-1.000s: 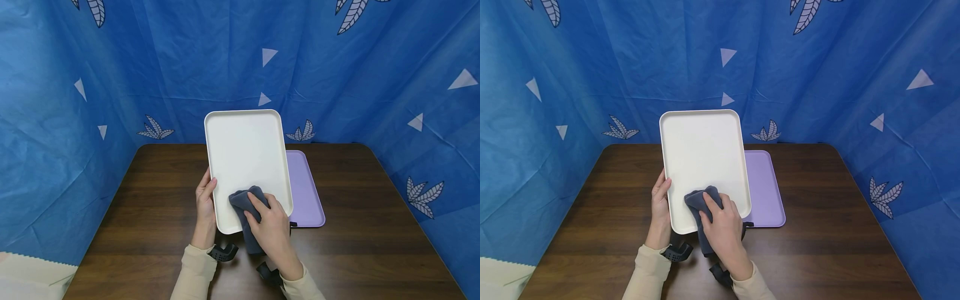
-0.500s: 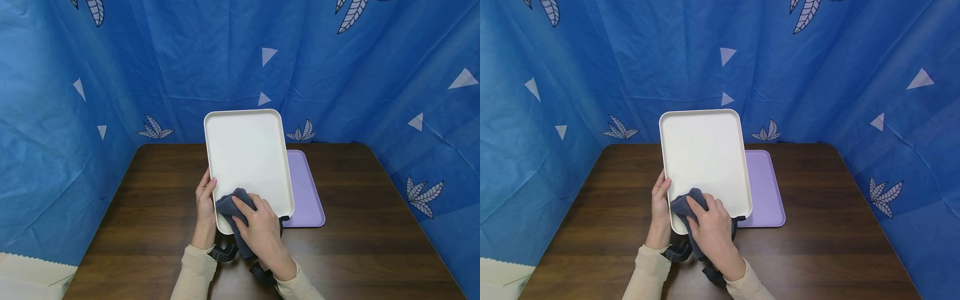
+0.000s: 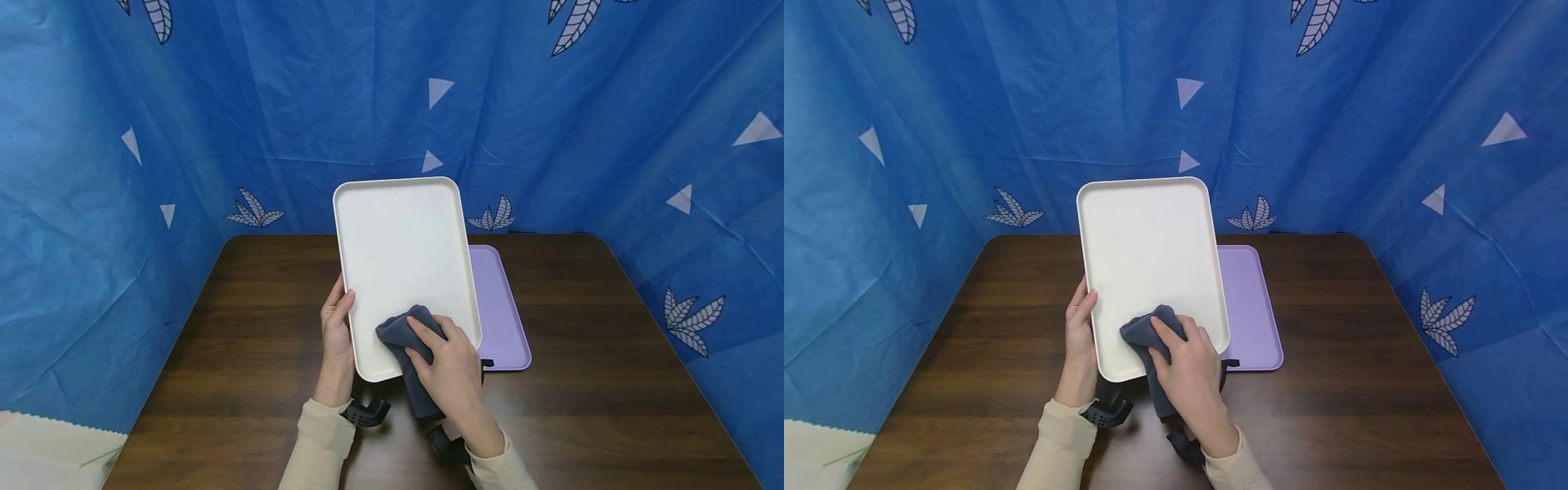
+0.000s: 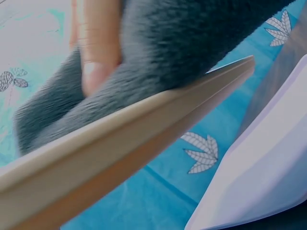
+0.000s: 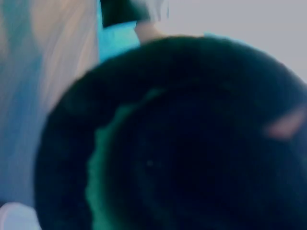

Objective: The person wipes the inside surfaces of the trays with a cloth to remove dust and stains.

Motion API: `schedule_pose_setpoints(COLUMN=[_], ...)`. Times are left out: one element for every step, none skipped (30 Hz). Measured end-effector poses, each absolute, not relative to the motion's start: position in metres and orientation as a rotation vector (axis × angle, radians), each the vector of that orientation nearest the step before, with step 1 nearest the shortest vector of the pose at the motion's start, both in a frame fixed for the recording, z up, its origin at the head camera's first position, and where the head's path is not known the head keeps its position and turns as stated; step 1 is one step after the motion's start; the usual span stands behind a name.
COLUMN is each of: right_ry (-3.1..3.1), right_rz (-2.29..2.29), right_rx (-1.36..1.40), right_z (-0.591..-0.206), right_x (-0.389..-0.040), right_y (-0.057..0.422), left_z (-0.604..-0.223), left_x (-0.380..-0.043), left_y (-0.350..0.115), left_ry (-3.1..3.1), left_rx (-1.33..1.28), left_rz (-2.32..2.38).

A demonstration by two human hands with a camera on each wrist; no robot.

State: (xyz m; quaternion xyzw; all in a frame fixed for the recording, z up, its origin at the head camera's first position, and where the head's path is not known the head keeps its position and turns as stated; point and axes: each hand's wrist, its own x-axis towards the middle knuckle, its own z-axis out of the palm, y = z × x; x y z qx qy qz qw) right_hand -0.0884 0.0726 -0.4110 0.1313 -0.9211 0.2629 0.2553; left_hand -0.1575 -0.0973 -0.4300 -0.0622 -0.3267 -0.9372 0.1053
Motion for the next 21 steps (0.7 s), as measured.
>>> schedule_pose_setpoints(right_ry=[-2.509, -2.517, -2.526, -2.533, -2.539, -2.544, -2.547, -2.551, -2.554, -2.557, -2.56, -2.563, -2.567, -2.572, -2.577, -2.582, -2.585, -2.589, -2.593, -2.594, -2.593], right_rz=[0.721, 0.727, 0.736, 0.745, 0.753, 0.764, 0.77, 0.778, 0.786, 0.791, 0.799, 0.808, 0.815, 0.826, 0.835, 0.844, 0.853, 0.86, 0.867, 0.873, 0.879], right_rx=[0.335, 0.315, 0.294, 0.272, 0.25, 0.229, 0.208, 0.184, 0.159, 0.132, 0.105, 0.078, 0.051, 0.025, 0.002, -0.017, -0.033, -0.044, -0.054, -0.061, -0.067], right_z=[-0.411, -0.412, -0.412, -0.412, -0.413, -0.413, -0.414, -0.415, -0.416, -0.417, -0.418, -0.419, -0.42, -0.42, -0.421, -0.421, -0.422, -0.422, -0.423, -0.423, -0.423], right_x=[-0.089, -0.09, -0.09, -0.091, -0.092, -0.092, -0.093, -0.094, -0.095, -0.096, -0.096, -0.097, -0.098, -0.099, -0.1, -0.1, -0.101, -0.101, -0.101, -0.102, -0.102], right_y=[0.075, 0.078, 0.081, 0.084, 0.088, 0.091, 0.094, 0.097, 0.101, 0.104, 0.107, 0.11, 0.113, 0.116, 0.119, 0.121, 0.122, 0.124, 0.125, 0.125, 0.125], left_z=[-0.43, -0.43, -0.43, -0.43, -0.43, -0.43, -0.43, -0.43, -0.43, -0.43, -0.43, -0.43, -0.43, -0.429, -0.429, -0.429, -0.429, -0.429, -0.429, -0.429, -0.429], left_x=[-0.158, -0.158, -0.157, -0.157, -0.157, -0.157, -0.157, -0.156, -0.156, -0.156, -0.156, -0.156, -0.156, -0.156, -0.156, -0.156, -0.156, -0.156, -0.156, -0.156, -0.156], left_y=[-0.098, -0.098, -0.098, -0.098, -0.098, -0.098, -0.099, -0.099, -0.099, -0.099, -0.099, -0.099, -0.099, -0.1, -0.1, -0.1, -0.1, -0.1, -0.1, -0.1, -0.1], left_ry=[-0.969, -0.971, -0.977, -0.987, -0.995, -1.003, -1.01, -1.011, -1.014, -1.016, -1.014, -1.012, -1.009, -1.005, -1.004, -1.007, -1.005, -1.002, -0.998, -0.995, -0.995], left_rx=[-0.187, -0.187, -0.188, -0.188, -0.184, -0.181, -0.178, -0.174, -0.172, -0.17, -0.17, -0.174, -0.177, -0.181, -0.185, -0.191, -0.196, -0.202, -0.21, -0.217, -0.224], left_rz=[-2.761, -2.76, -2.76, -2.757, -2.755, -2.753, -2.751, -2.751, -2.752, -2.752, -2.752, -2.753, -2.754, -2.756, -2.755, -2.753, -2.755, -2.758, -2.761, -2.763, -2.764])
